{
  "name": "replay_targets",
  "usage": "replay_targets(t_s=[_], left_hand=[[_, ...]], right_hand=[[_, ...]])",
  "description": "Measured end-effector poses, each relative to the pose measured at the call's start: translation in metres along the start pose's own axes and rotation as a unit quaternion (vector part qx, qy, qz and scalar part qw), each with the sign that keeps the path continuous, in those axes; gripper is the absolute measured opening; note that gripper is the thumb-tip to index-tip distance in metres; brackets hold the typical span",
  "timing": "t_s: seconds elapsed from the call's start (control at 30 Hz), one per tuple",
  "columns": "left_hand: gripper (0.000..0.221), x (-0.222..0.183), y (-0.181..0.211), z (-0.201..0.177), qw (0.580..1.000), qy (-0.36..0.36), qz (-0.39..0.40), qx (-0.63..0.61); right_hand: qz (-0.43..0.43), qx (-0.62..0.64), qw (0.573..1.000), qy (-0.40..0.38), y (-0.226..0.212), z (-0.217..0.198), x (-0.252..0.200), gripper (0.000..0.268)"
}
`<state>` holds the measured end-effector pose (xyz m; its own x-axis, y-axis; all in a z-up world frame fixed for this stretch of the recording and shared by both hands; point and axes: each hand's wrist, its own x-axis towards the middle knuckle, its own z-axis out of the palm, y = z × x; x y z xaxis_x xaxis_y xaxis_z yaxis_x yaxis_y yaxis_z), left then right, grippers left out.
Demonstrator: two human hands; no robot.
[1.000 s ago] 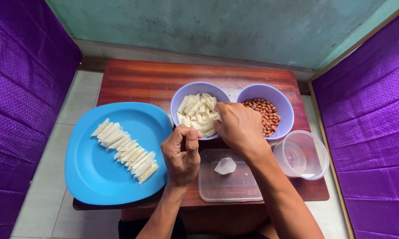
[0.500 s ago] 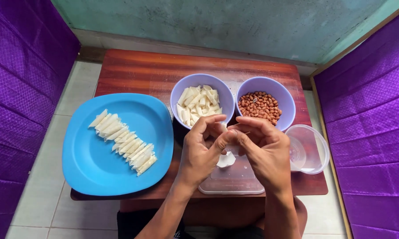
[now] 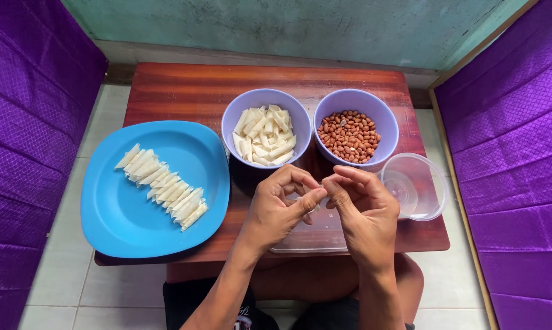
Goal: Wrapping peanuts in small dough wrappers to prepare snacks.
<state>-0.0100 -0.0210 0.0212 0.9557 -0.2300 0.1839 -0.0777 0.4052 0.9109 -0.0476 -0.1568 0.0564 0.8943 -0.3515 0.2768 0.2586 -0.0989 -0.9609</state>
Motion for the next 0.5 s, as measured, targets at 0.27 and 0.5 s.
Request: replay_targets(t_s=[0.27, 0.5], left_hand=[[0.013, -0.004, 0.001, -0.009, 0.999, -0.001, -0.021, 0.035], [0.013, -0.004, 0.020, -0.021, 0.996, 0.063, 0.004, 0.070]], right_hand=[[-0.013, -0.002, 1.000, 0.016, 0.004, -0.006, -0.003, 0.025], [-0.052, -0.311, 0.920, -0.235, 0.001, -0.021, -0.004, 0.026]])
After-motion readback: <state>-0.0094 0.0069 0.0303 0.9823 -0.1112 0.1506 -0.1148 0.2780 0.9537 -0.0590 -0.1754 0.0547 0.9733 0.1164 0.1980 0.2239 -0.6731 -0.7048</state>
